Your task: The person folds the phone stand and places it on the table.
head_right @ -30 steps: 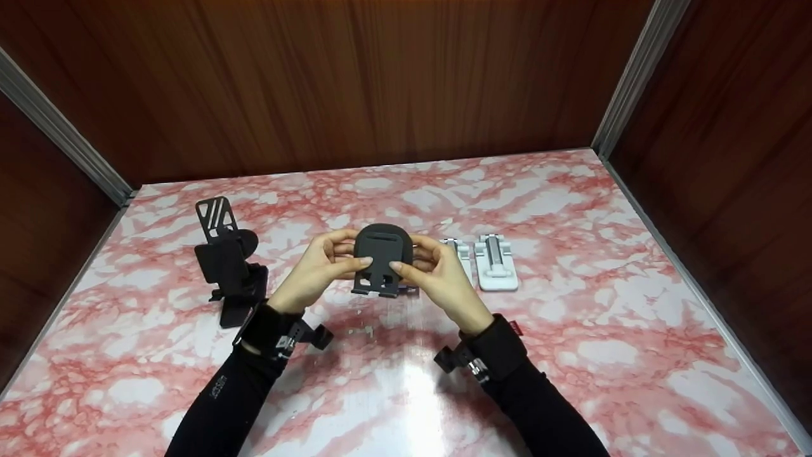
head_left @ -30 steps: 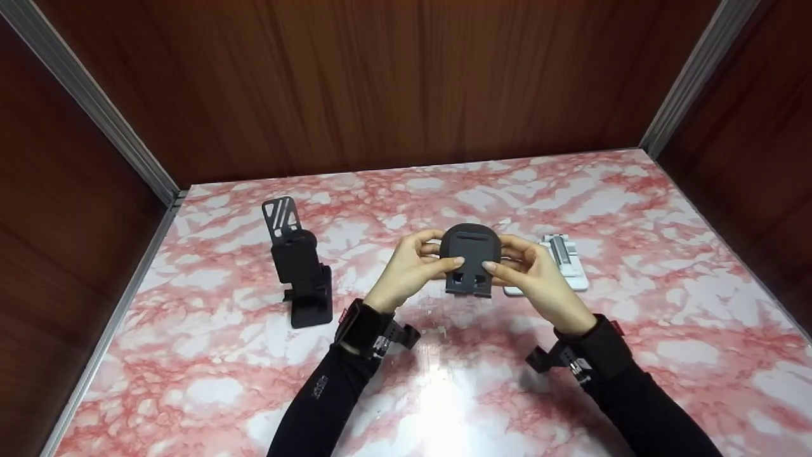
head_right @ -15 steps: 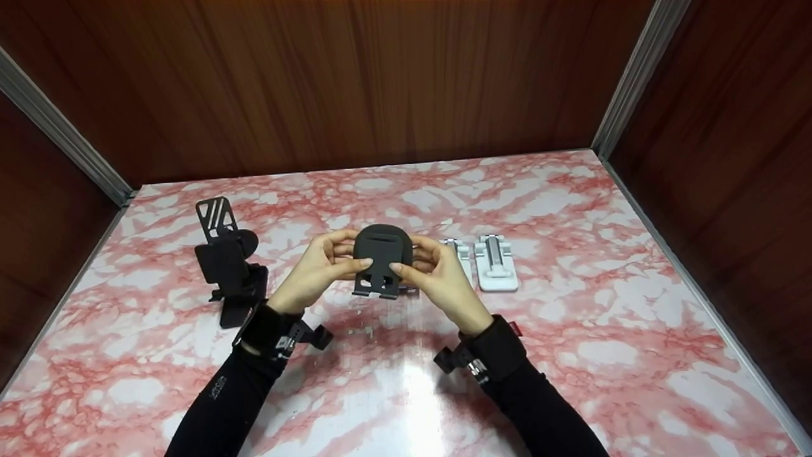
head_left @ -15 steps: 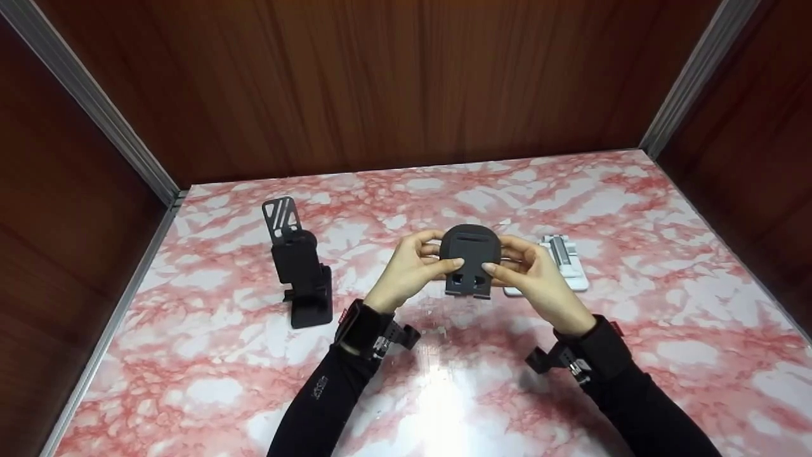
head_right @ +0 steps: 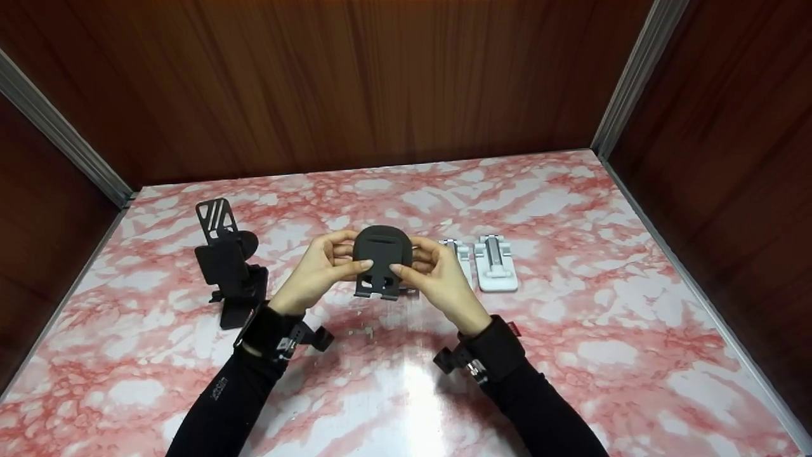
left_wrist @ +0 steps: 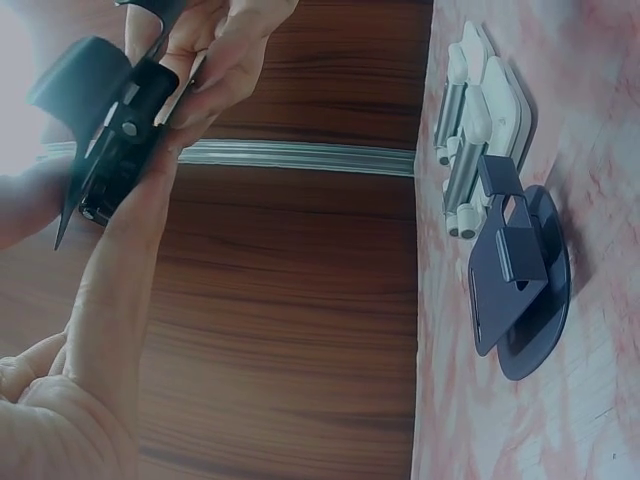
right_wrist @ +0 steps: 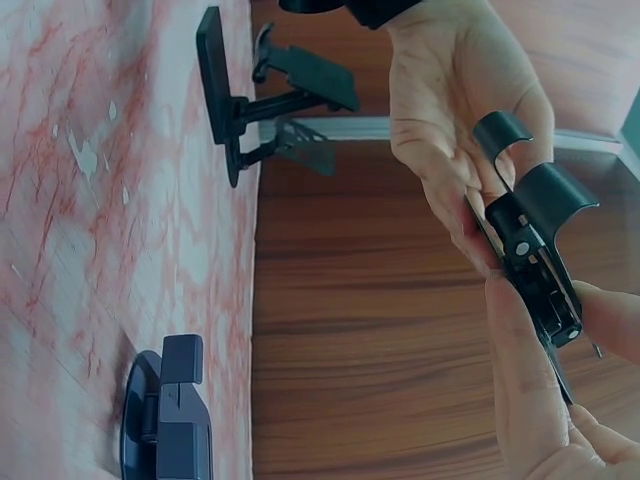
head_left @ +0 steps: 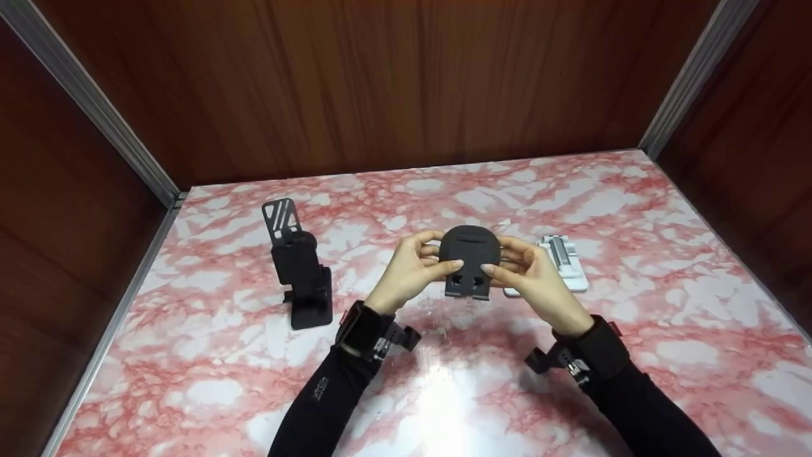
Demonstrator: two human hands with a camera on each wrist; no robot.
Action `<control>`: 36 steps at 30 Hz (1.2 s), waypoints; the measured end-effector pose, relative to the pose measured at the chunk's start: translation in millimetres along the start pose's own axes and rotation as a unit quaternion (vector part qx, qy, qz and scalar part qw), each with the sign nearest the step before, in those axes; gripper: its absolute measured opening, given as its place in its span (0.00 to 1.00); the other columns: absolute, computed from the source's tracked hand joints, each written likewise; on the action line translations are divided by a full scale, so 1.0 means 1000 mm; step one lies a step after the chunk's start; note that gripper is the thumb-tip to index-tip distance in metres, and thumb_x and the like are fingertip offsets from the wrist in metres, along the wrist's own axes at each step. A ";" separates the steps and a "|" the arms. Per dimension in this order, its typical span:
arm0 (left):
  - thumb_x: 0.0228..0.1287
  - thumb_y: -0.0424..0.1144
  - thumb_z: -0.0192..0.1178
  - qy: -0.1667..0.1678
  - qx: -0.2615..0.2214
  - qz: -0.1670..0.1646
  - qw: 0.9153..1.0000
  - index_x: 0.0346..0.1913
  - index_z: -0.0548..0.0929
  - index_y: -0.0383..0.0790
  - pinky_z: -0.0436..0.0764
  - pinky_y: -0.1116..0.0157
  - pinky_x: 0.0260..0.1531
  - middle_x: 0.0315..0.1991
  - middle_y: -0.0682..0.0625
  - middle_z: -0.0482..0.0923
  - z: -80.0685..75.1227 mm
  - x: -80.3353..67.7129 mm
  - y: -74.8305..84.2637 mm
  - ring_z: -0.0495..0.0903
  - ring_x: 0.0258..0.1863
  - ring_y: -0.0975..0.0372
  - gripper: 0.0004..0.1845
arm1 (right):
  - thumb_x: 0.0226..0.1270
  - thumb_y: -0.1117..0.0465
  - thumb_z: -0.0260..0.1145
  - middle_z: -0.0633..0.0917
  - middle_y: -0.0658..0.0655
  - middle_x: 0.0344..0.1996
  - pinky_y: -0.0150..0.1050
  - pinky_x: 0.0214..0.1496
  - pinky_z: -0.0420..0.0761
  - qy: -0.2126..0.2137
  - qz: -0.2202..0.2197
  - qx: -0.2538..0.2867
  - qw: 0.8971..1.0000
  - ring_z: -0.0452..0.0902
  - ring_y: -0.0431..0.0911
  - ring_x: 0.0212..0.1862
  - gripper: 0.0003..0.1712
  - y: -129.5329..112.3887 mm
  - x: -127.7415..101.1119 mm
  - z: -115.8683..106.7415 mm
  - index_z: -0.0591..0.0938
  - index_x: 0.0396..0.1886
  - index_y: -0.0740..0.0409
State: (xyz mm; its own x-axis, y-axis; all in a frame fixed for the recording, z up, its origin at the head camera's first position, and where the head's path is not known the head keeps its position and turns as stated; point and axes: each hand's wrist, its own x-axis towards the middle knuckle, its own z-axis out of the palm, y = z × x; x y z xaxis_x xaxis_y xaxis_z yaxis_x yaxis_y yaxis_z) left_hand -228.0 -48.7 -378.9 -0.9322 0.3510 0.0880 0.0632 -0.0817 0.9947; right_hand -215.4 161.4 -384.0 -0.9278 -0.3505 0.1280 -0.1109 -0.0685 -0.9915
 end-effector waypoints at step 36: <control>0.57 0.31 0.63 0.051 -0.042 -0.017 0.998 0.47 0.75 0.33 0.85 0.61 0.38 0.35 0.45 0.83 -0.035 0.008 -0.010 0.84 0.32 0.60 0.15 | 0.66 0.56 0.59 0.57 0.62 0.71 0.60 0.72 0.47 0.045 -0.122 -0.549 0.825 0.44 0.57 0.73 0.37 -0.006 -0.004 -0.004 0.55 0.72 0.54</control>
State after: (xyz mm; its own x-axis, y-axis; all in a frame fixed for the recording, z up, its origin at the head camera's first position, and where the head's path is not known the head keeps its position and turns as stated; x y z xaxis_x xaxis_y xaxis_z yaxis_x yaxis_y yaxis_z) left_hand -248.9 -78.0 -389.9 -0.9649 0.2588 0.0444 0.0052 -0.1504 0.9886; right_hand -212.4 167.3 -379.0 -0.8473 -0.3777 0.3735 -0.5089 0.7789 -0.3667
